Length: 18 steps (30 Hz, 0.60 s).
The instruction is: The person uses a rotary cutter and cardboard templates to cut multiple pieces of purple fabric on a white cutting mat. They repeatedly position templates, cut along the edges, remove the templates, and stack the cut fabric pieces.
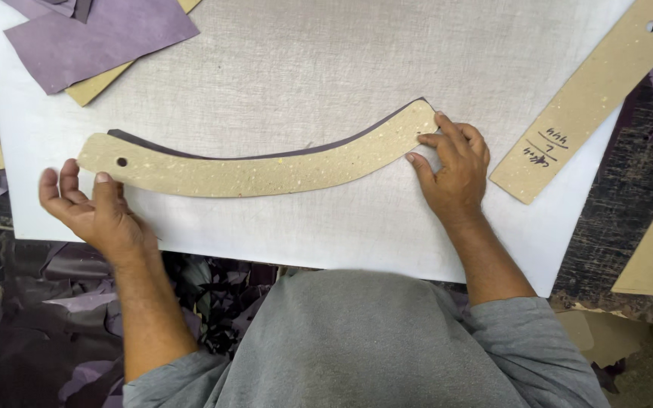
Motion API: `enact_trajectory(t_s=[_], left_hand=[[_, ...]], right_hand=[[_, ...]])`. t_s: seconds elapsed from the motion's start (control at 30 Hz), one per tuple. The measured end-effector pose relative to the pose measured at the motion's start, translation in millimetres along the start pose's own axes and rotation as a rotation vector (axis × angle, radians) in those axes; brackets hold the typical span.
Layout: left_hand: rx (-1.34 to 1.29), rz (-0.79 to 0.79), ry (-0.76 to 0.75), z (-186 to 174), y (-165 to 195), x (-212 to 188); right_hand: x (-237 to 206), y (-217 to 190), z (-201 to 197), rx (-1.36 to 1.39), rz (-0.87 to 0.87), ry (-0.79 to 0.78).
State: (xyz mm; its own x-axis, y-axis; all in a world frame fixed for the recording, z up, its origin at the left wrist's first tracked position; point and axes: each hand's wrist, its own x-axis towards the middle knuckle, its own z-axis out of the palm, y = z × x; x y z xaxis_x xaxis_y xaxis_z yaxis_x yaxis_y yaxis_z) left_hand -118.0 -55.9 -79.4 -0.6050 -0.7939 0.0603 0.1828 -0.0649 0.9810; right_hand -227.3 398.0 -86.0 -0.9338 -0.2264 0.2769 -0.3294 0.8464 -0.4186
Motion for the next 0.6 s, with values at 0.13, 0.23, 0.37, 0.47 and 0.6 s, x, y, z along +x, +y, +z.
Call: enact_trajectory(t_s=[0.13,0.23,0.37,0.47,0.6], left_hand=[[-0.316,-0.096,0.08,38,4,-26],[-0.373,-0.124,0.085,70,9,-44],[-0.563,-0.137,0.112,92,30,-39],[-0.668,-0.097,-0.088,111,46,-47],[-0.218,0.214,-0.535,150,69,-83]], right_hand=[[-2,-2,-4,0.006,-0.005,0.008],[-5,-1,-8,0.032,-0.014,-0.007],[-8,1,-12,-0.009,-0.062,-0.048],[-8,3,-15,-0.027,-0.068,-0.061],[-10,9,-16,0.001,-0.09,-0.087]])
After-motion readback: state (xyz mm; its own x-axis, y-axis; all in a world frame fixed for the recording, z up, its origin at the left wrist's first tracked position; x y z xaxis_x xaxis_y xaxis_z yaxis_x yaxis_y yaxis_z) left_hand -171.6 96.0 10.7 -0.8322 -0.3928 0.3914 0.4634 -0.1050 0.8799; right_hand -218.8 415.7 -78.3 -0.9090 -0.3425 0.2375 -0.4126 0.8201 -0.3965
